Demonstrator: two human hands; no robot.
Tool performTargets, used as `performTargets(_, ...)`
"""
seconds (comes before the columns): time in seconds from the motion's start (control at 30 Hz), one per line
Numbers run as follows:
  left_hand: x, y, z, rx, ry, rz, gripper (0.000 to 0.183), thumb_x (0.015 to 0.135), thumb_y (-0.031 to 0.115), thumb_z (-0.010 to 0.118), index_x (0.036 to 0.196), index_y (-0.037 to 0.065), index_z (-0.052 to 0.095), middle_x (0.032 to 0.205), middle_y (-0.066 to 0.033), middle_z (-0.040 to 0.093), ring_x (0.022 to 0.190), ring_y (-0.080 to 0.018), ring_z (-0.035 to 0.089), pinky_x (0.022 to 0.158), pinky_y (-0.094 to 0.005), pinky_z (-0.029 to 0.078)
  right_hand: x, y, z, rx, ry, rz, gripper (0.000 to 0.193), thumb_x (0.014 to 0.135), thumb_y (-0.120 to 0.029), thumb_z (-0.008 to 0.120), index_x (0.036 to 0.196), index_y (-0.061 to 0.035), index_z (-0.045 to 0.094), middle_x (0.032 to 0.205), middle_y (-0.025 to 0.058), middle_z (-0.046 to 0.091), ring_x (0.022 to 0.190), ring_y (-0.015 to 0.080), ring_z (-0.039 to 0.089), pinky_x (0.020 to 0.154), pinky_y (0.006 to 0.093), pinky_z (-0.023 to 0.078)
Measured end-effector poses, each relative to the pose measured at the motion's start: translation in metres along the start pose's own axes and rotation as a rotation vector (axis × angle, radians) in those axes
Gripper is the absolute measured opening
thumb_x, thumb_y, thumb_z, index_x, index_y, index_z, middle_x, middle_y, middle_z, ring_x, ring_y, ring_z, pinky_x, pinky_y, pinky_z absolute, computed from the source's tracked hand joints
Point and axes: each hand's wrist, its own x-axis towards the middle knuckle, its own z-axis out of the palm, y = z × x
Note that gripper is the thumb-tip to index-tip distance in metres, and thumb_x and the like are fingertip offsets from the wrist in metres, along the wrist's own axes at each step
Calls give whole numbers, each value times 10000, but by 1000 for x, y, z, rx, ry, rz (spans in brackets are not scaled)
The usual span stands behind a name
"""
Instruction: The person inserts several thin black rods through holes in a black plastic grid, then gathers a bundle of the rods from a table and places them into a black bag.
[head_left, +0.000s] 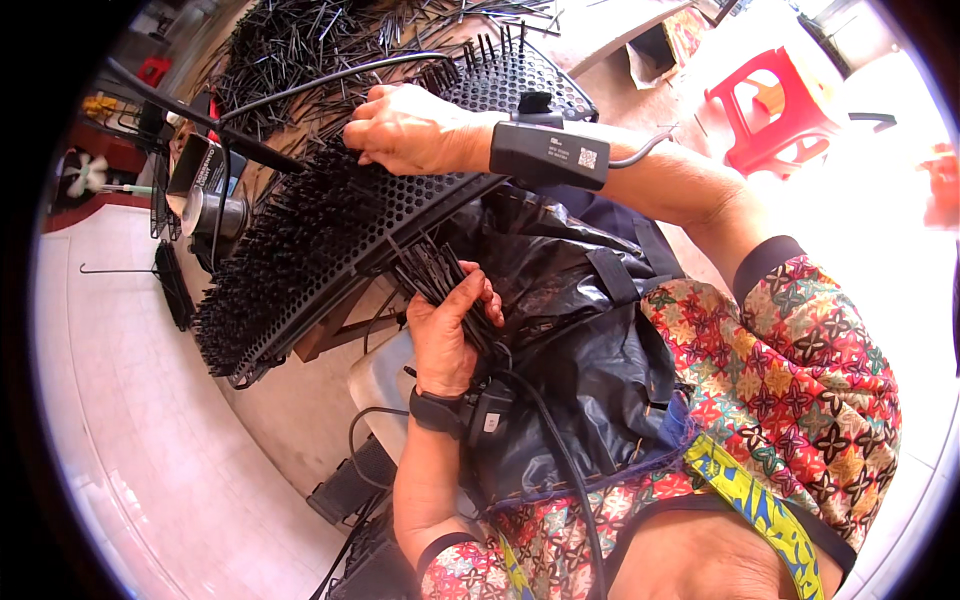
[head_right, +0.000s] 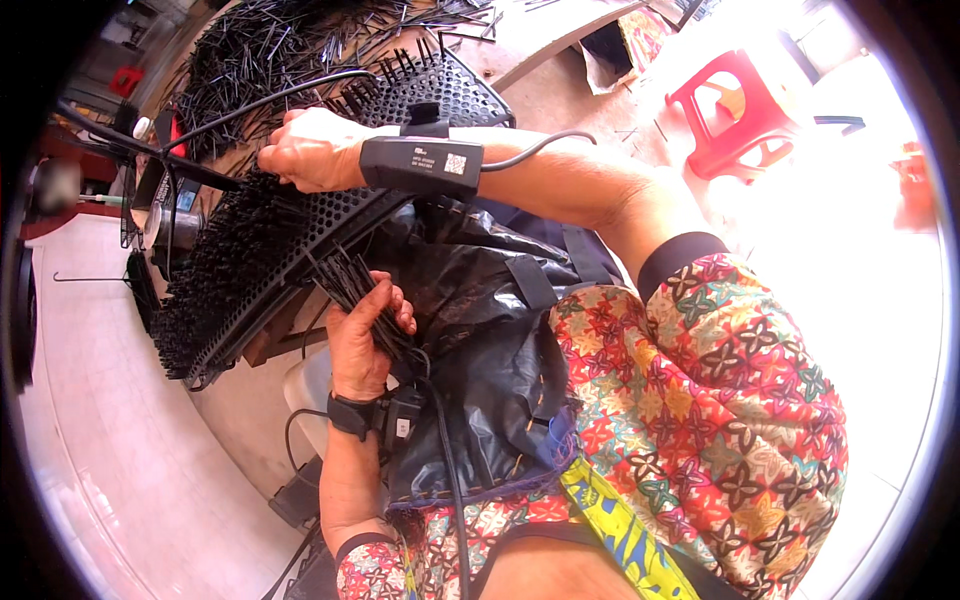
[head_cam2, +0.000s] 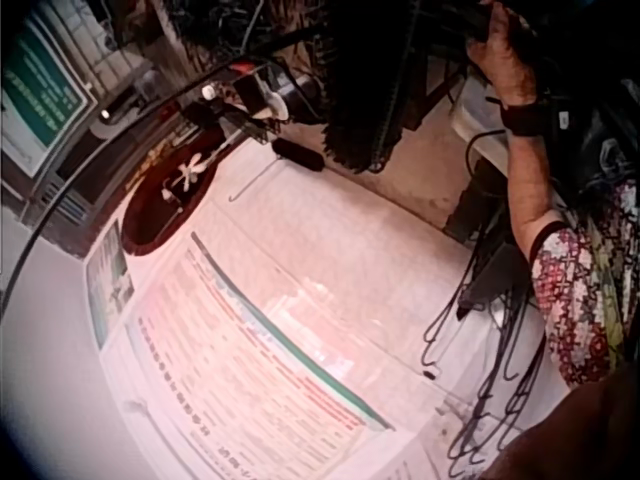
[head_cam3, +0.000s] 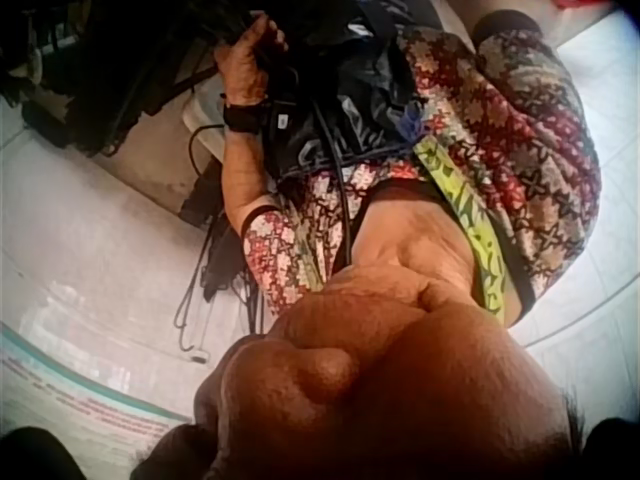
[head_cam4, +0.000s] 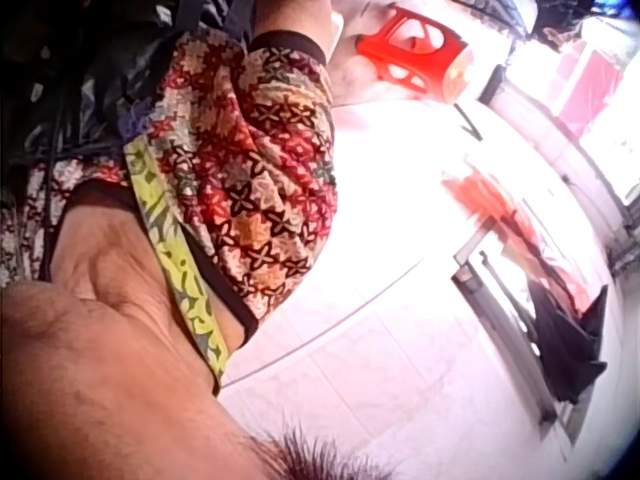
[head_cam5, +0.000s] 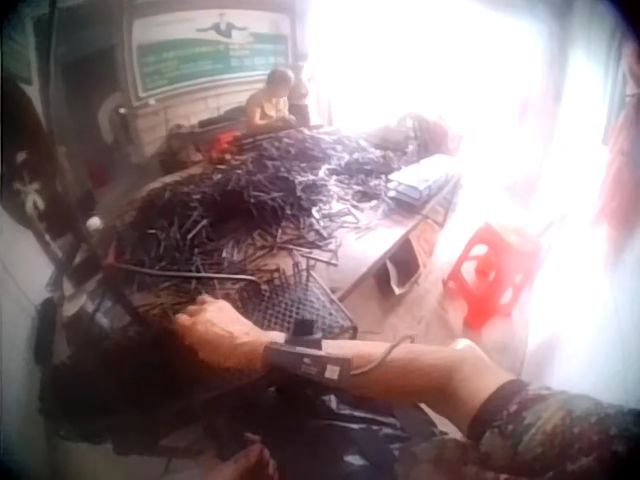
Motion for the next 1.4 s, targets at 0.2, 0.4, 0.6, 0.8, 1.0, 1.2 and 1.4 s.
performTargets(0.2, 0, 1, 2, -34, -38, -6, 181, 783, 95, 562, 939, 25, 502, 681, -58, 498, 556, -155, 488, 485, -270, 413, 1, -2, -6, -63, -59, -10, 97, 603, -69, 549, 692, -41, 522, 676, 79, 517, 690, 274, 511, 612, 363, 433)
performTargets(0.4, -1, 2, 2, -65, -57, 0, 194, 785, 91, 552, 958, 21, 499, 686, -63, 494, 564, -152, 475, 493, -269, 403, 2, -8, -10, -96, -20, -25, 133, 692, -163, 583, 708, -41, 534, 665, 78, 511, 689, 270, 508, 589, 364, 436)
performTargets(0.6, -2, 4, 2, -59, -61, 33, 221, 768, 93, 547, 964, 14, 483, 686, -70, 490, 565, -158, 476, 491, -273, 405, -41, -52, -39, 477, -186, 485, 347, 705, -285, 613, 631, 49, 556, 524, 148, 533, 490, 272, 534, 468, 348, 416)
performTargets(0.8, -3, 2, 3, 58, -60, 117, 214, 746, 78, 536, 931, -18, 488, 729, -107, 539, 600, -206, 545, 499, -291, 455, -71, -93, -33, 1374, -306, 1063, 176, 792, -92, 541, 818, 81, 531, 602, 87, 558, 471, 148, 552, 450, 251, 449)
performTargets(1.0, -1, 1, 12, 46, 27, 108, 191, 753, 38, 523, 932, -27, 501, 791, -136, 573, 673, -225, 578, 560, -312, 488, -80, -90, -40, 1386, -172, 1065, 138, 812, -51, 491, 835, 84, 508, 643, 94, 558, 446, 158, 545, 437, 253, 454)
performTargets(1.2, -3, 1, 12, 34, 110, 125, 120, 741, -36, 558, 858, -17, 539, 724, -97, 582, 594, -176, 571, 542, -267, 476, -83, -89, -39, 1276, -182, 1051, 124, 809, -57, 504, 839, 62, 522, 714, 74, 579, 530, 122, 555, 498, 234, 452)
performTargets(1.4, -1, -5, 6, 135, 198, 243, 98, 742, -22, 576, 835, -10, 546, 727, -86, 586, 585, -166, 571, 534, -263, 475, -87, -87, -32, 1119, -183, 1035, 122, 767, -49, 556, 849, 37, 533, 699, 43, 575, 548, 70, 510, 503, 204, 427)
